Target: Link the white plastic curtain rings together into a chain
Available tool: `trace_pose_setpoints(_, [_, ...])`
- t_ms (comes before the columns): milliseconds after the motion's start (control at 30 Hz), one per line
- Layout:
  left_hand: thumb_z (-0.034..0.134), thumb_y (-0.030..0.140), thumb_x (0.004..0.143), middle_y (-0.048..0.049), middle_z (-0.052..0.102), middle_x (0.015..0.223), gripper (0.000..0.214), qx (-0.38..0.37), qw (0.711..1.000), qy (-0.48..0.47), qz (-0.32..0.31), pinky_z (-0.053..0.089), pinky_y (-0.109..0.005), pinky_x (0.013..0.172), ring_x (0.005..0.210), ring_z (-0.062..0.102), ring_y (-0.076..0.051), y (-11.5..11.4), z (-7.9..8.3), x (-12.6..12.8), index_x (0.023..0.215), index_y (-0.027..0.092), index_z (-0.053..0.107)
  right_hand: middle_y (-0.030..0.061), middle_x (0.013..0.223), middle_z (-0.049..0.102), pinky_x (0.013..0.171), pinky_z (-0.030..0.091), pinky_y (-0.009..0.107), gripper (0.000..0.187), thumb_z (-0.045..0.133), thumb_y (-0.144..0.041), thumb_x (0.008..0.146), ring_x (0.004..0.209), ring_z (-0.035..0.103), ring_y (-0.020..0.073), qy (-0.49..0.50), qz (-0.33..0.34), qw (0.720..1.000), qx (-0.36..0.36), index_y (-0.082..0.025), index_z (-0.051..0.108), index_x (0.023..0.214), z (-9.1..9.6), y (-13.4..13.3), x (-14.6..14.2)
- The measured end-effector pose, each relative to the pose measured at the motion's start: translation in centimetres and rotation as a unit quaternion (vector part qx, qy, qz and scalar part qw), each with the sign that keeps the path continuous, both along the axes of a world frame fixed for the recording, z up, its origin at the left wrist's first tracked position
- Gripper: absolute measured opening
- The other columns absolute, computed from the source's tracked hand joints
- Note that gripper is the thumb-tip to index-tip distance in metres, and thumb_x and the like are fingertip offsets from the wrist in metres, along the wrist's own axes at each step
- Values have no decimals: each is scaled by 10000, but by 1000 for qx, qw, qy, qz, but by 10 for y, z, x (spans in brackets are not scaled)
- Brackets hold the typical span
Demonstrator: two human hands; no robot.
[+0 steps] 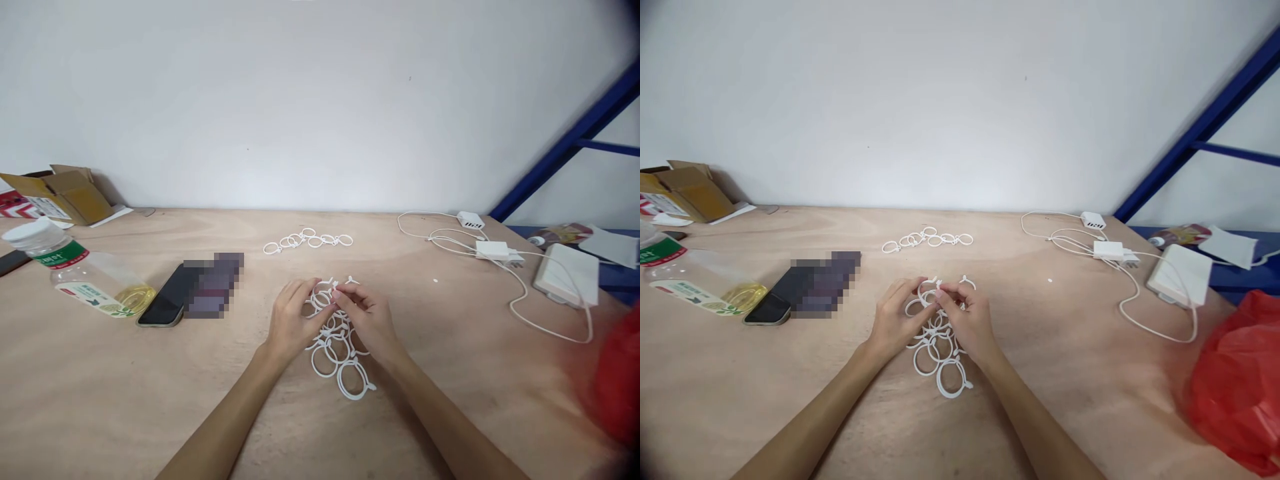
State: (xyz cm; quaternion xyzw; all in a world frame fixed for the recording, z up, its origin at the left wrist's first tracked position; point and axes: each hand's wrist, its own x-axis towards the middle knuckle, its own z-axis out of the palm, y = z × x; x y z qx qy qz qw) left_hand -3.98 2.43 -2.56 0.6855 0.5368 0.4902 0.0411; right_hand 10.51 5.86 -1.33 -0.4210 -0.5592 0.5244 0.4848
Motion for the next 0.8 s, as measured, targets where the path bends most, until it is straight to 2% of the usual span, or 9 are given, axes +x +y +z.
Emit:
trace_pose_setpoints(133, [593, 309, 846, -97, 652, 983, 326, -12, 998, 8, -56, 496, -325, 803, 906, 599, -200, -1, 0, 0, 1135, 161, 570, 34, 743, 694, 673, 476, 316, 210, 708, -385, 713, 699, 618, 180, 27, 5, 1000, -6, -198, 709, 809, -2, 1, -1])
trace_pose_setpoints(267, [539, 265, 875, -113, 638, 1052, 332, -30, 995, 13, -93, 486, -342, 843, 961, 579, -206, -3, 0, 2, 1187, 151, 534, 39, 849, 704, 745, 480, 327, 248, 708, -381, 719, 808, 635, 192, 53, 19, 998, -4, -218, 707, 905, 1, 2, 0])
trace_pose_setpoints(367, [500, 261, 894, -127, 628, 1086, 344, -41, 993, 15, -109, 481, -356, 850, 976, 571, -213, -5, -2, 2, 1218, 145, 513, 47, 886, 697, 782, 480, 328, 206, 701, -386, 722, 843, 627, 193, 54, 39, 998, -9, -209, 717, 827, 6, 2, 2])
trace_pose_setpoints(500, [449, 263, 914, -135, 614, 1107, 344, -56, 989, 9, -136, 466, -380, 871, 1009, 558, -228, -6, -2, 3, 1238, 158, 504, 24, 795, 663, 697, 481, 296, 195, 727, -384, 688, 749, 596, 167, 76, 54, 995, -28, -202, 695, 751, 9, 1, 4])
trace_pose_setpoints(633, [379, 251, 937, -125, 628, 1034, 316, -48, 989, 6, -139, 462, -369, 837, 945, 570, -219, -6, 1, 2, 1192, 154, 540, 1, 752, 662, 675, 471, 284, 196, 747, -369, 666, 695, 588, 144, 116, 89, 986, -79, -205, 692, 760, 6, 3, 5])
trace_pose_setpoints(733, [332, 225, 951, -93, 638, 933, 307, -32, 993, -10, -116, 460, -346, 796, 871, 576, -198, -6, 4, 1, 1096, 171, 597, -2, 749, 676, 696, 468, 286, 197, 761, -353, 648, 701, 595, 144, 122, 84, 985, -92, -207, 709, 769, 1, 6, 5])
trace_pose_setpoints(800, [365, 224, 944, -85, 637, 947, 277, -31, 994, -22, -104, 459, -339, 804, 893, 575, -195, -5, 5, 0, 1077, 183, 605, 1, 756, 681, 697, 466, 286, 209, 759, -360, 651, 697, 592, 140, 126, 74, 985, -94, -206, 715, 785, -3, 7, 4])
